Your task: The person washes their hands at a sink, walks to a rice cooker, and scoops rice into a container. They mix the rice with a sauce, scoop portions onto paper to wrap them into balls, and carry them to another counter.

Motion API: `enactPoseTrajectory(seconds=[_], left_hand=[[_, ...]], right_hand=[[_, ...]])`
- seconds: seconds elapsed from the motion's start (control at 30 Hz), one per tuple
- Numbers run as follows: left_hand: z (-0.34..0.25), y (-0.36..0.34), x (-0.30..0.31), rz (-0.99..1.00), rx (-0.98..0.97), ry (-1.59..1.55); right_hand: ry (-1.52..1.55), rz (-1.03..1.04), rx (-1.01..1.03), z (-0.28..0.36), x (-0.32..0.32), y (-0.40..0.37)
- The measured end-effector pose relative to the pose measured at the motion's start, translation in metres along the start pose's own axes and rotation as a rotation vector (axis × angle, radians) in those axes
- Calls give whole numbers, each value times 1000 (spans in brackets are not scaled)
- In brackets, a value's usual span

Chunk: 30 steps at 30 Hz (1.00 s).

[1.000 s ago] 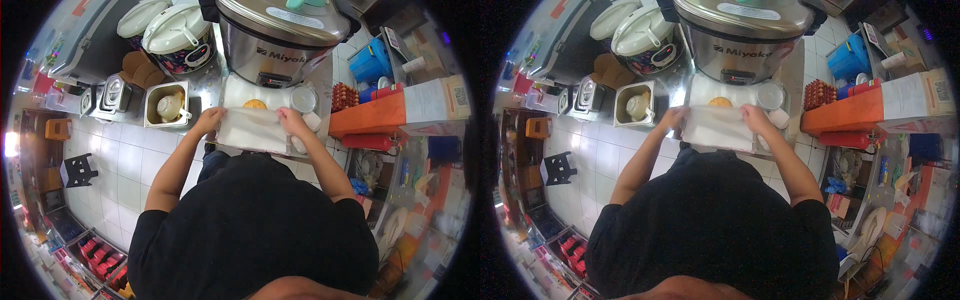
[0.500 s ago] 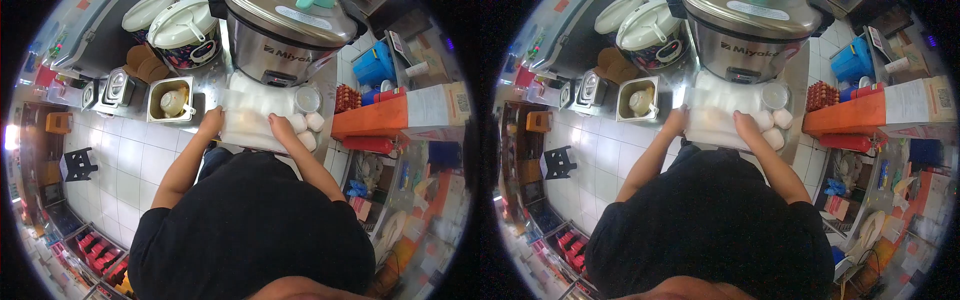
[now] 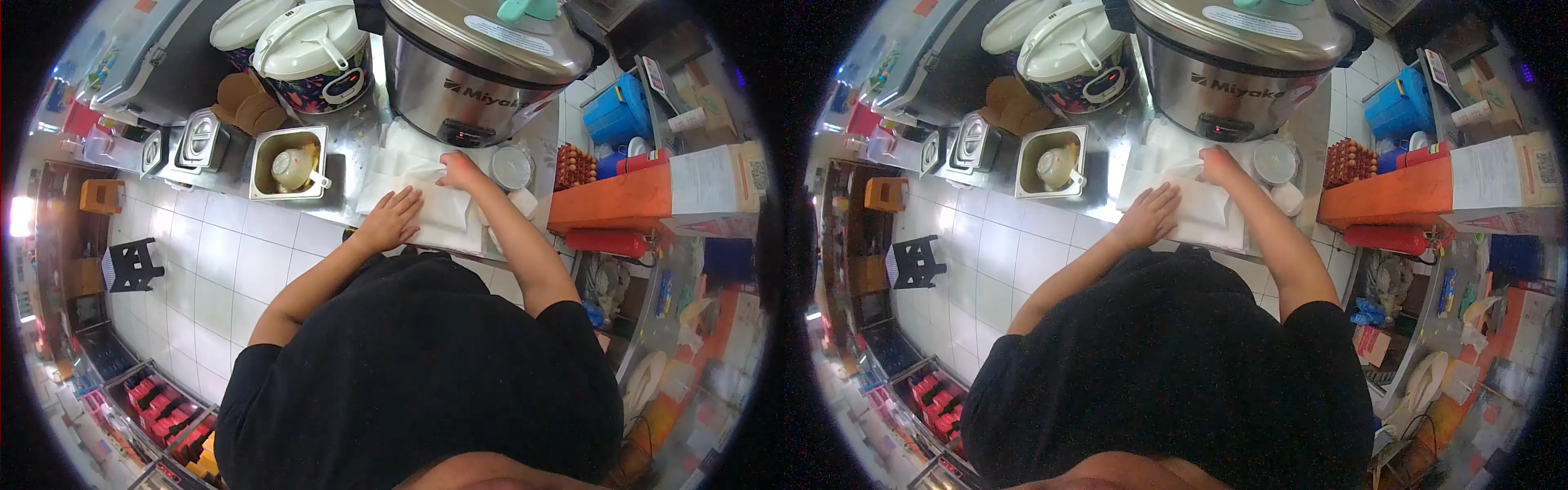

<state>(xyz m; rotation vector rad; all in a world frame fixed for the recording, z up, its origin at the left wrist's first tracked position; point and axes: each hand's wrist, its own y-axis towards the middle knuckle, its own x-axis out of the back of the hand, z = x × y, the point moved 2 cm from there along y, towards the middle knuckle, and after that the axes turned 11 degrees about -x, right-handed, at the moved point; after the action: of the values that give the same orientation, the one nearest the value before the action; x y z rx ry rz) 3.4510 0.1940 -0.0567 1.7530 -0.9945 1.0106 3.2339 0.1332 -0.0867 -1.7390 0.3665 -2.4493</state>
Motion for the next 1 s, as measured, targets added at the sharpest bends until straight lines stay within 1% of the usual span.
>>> enactPoseTrajectory(seconds=[0.03, 0.1, 0.13, 0.17, 0.23, 0.27, 0.33, 0.37, 0.4, 0.43, 0.5, 0.53, 0.57, 0.63, 0.7, 0.77, 0.8, 0.87, 0.9, 0.97, 1.0], left_hand=[[1, -1, -1, 0, 7, -5], [4, 1, -1, -4, 13, -29], [7, 2, -2, -7, 14, -27], [10, 2, -4, -15, 2, -58], [15, 3, -6, -25, -10, -86], [18, 2, -6, -36, -7, -128], [25, 2, -6, -49, -6, -167], [29, 1, -1, -123, 29, -55], [30, 1, 2, -195, 63, 55], [31, 3, 3, -191, 58, 54], [17, 15, 34, -254, 48, 514], [14, 22, 48, -286, 5, 507], [22, 23, 49, -284, -5, 506], [44, 16, 41, 228, -2, 158], [53, 0, 31, 215, -3, 122], [64, -18, 13, 271, 8, -34], [65, -20, 8, 277, 0, -29], [68, -23, 6, 69, 153, -184], [57, -13, 21, 80, 145, -184], [31, 5, 48, -157, -12, 170], [32, 6, 44, -152, -9, 162]], right_hand=[[-1, 8, 2, -3, -2, 1], [214, 151, -40, 15, 24, -14], [357, 133, 25, 22, 28, -22], [353, 131, 28, 21, 25, -28], [404, 286, 151, 20, 8, -38], [403, 283, 153, 19, 0, -46], [426, 422, 28, 14, -16, -61], [428, 421, 27, 13, -21, -68], [425, 352, 58, 12, -24, -74], [424, 281, 86, 10, -25, -78], [412, 279, 86, 11, -25, -85], [391, 246, 87, 10, -25, -86], [367, 209, 89, 10, -24, -87], [367, 168, 96, 6, -26, -90], [367, 121, 108, 2, -34, -90], [418, 61, 137, 2, -46, -88], [419, 32, 132, 5, -46, -89], [442, -2, 145, 7, -45, -90], [456, -28, 162, 8, -45, -92], [498, -52, 131, 9, -43, -95], [529, -71, 111, 9, -41, -98]])
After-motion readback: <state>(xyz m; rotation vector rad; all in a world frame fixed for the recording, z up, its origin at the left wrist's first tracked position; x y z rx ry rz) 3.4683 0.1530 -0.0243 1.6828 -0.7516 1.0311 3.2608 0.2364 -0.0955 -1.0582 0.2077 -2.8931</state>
